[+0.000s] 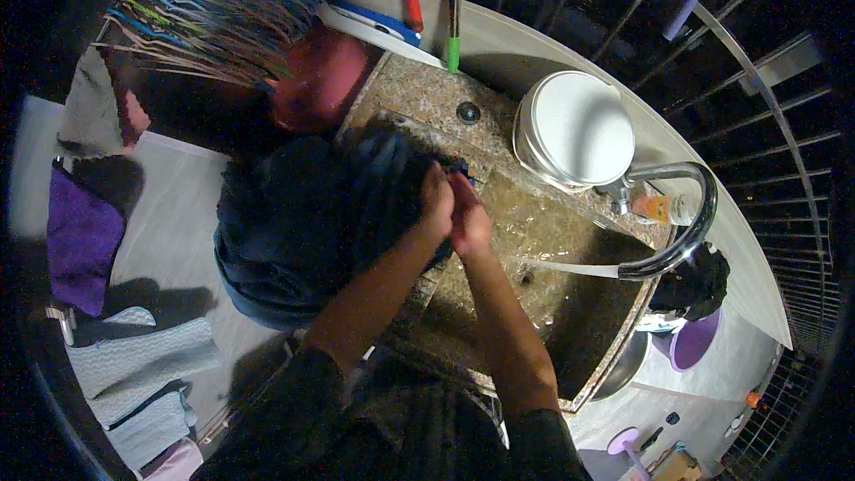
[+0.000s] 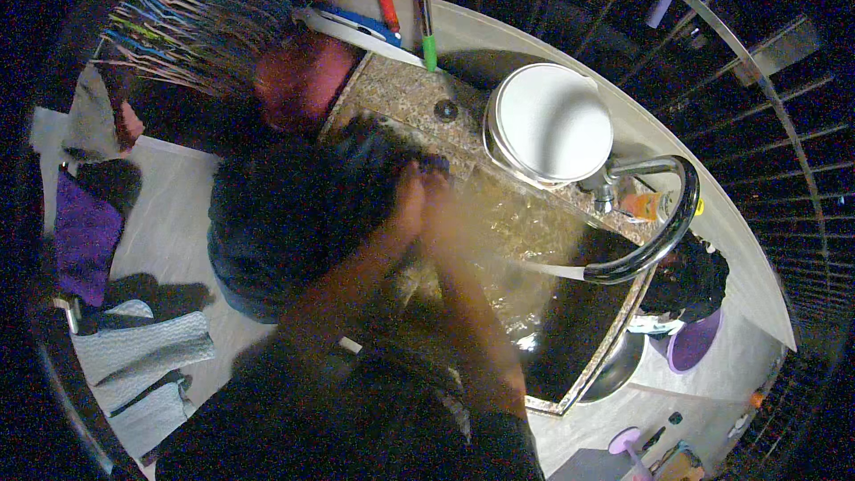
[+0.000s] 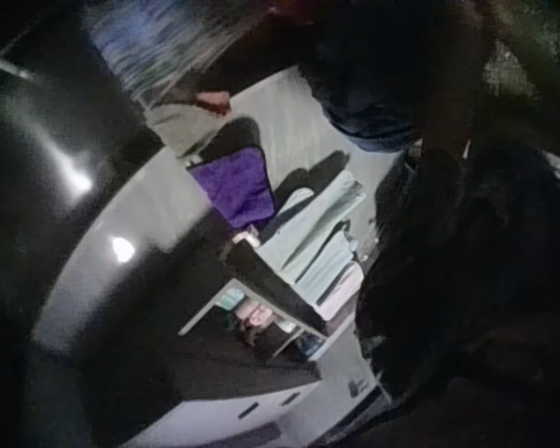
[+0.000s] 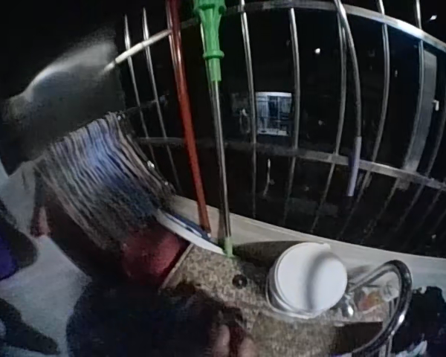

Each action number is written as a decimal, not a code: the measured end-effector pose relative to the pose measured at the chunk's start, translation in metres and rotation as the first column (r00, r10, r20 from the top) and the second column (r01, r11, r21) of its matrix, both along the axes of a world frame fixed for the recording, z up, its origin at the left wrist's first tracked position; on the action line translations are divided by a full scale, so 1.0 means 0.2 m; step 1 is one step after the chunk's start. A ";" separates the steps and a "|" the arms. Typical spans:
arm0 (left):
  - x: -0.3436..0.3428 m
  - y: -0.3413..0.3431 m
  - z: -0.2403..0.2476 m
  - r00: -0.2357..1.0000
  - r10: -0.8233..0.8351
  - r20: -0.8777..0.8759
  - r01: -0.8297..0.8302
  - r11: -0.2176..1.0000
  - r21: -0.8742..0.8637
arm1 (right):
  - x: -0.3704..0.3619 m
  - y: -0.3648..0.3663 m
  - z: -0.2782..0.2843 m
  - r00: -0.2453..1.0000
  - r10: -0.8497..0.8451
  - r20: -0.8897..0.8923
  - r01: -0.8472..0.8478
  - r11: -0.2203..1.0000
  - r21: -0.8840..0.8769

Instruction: The person washes a garment in a sink using cleaning liquid, drains the water, and washes their hands under the faucet. The person then wrings out the garment, removes debris from the sink drain by hand, and rinses their hands.

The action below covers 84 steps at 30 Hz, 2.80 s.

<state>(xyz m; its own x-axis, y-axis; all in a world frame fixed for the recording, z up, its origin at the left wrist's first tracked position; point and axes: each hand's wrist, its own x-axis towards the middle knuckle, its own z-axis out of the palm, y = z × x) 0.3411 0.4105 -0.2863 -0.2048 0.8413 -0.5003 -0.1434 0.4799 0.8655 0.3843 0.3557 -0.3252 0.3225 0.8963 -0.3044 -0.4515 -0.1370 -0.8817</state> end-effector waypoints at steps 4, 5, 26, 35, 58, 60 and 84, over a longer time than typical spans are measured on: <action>-0.04 -0.42 -0.40 0.993 -0.040 -0.107 0.069 0.956 0.284 | 0.05 -0.36 0.33 0.770 -0.068 -0.635 0.059 0.998 -0.036; 0.11 -0.55 -0.34 0.991 -0.129 0.044 0.114 0.963 0.243 | 0.18 -0.48 0.22 0.765 -0.141 -0.629 0.170 0.985 -0.015; 0.61 -0.65 0.11 0.369 -0.030 0.929 0.403 0.906 -0.130 | 0.62 -0.63 0.25 0.896 -0.295 0.333 0.295 0.954 0.051; 0.02 -0.09 -0.45 0.484 0.308 0.819 -0.275 0.942 -0.192 | 0.05 0.08 0.37 0.715 0.027 -0.699 0.026 0.998 0.065; 0.31 -0.62 -0.38 0.669 0.051 0.741 -0.007 0.998 -0.063 | 0.41 -0.54 0.11 0.469 -0.254 -0.846 0.299 0.947 -0.119; 0.44 -0.71 -0.31 0.696 0.053 0.716 0.075 0.986 -0.146 | 0.51 -0.66 0.15 0.467 -0.233 -0.853 0.343 0.937 -0.068; 0.08 -0.44 -0.08 0.771 0.059 0.635 0.109 0.969 -0.223 | 0.13 -0.36 -0.09 1.000 -0.007 0.025 0.001 0.972 0.237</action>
